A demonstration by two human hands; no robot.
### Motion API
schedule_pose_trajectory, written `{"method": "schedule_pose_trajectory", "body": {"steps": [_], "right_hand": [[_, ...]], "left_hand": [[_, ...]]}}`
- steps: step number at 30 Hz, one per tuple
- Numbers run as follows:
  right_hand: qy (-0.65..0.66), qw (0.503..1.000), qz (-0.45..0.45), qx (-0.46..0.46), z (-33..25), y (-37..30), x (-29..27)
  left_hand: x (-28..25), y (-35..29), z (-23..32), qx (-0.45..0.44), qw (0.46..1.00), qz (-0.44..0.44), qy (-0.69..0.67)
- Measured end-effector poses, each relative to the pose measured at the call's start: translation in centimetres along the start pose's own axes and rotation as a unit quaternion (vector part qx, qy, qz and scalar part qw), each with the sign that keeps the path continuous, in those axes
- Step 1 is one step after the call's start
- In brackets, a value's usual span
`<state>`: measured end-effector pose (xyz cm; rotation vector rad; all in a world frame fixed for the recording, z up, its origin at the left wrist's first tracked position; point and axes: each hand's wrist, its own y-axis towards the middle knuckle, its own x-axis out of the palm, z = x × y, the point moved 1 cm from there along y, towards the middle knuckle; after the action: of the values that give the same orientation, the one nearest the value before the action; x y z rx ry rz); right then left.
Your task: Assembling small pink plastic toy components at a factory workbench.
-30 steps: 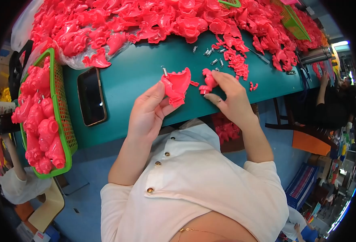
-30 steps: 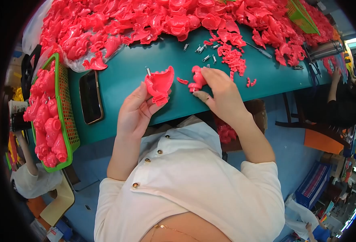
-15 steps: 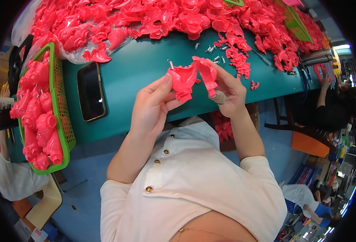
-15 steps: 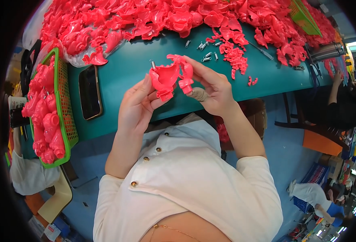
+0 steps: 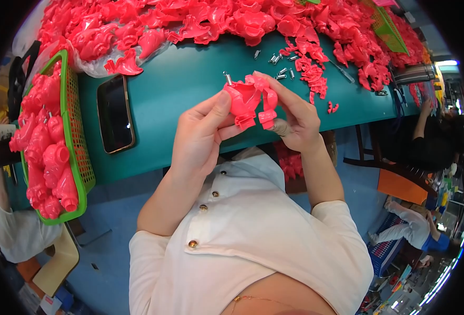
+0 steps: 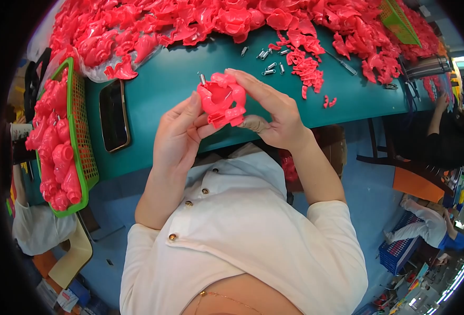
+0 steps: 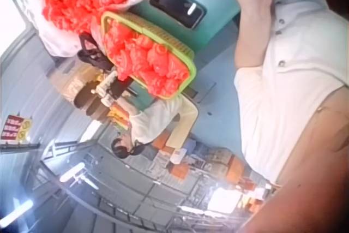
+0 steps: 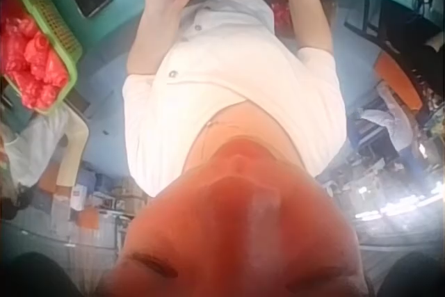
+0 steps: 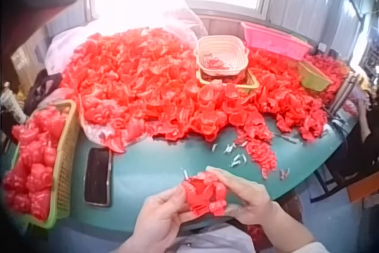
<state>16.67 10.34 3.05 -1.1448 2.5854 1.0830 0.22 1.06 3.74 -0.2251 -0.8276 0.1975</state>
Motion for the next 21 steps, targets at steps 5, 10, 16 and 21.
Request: {"method": "schedule_pose_trajectory", "body": {"steps": [5, 10, 16, 21], "right_hand": [[-0.072, 0.997, -0.014, -0.028, -0.7, 0.6, 0.2], [-0.15, 0.986, -0.038, -0.064, -0.9, 0.7, 0.3], [-0.178, 0.98, -0.055, -0.072, -1.4, 0.9, 0.2], [-0.159, 0.985, -0.047, -0.046, -1.7, 0.8, 0.3]], "left_hand": [[0.6, -0.1, -0.2, 0.031, 0.999, 0.019, 0.04], [0.8, -0.4, -0.3, 0.062, 0.996, 0.009, 0.067], [0.9, -0.6, -0.4, 0.092, 0.993, 0.001, 0.072], [1.2, -0.6, -0.2, 0.116, 0.984, 0.0, 0.137]]}}
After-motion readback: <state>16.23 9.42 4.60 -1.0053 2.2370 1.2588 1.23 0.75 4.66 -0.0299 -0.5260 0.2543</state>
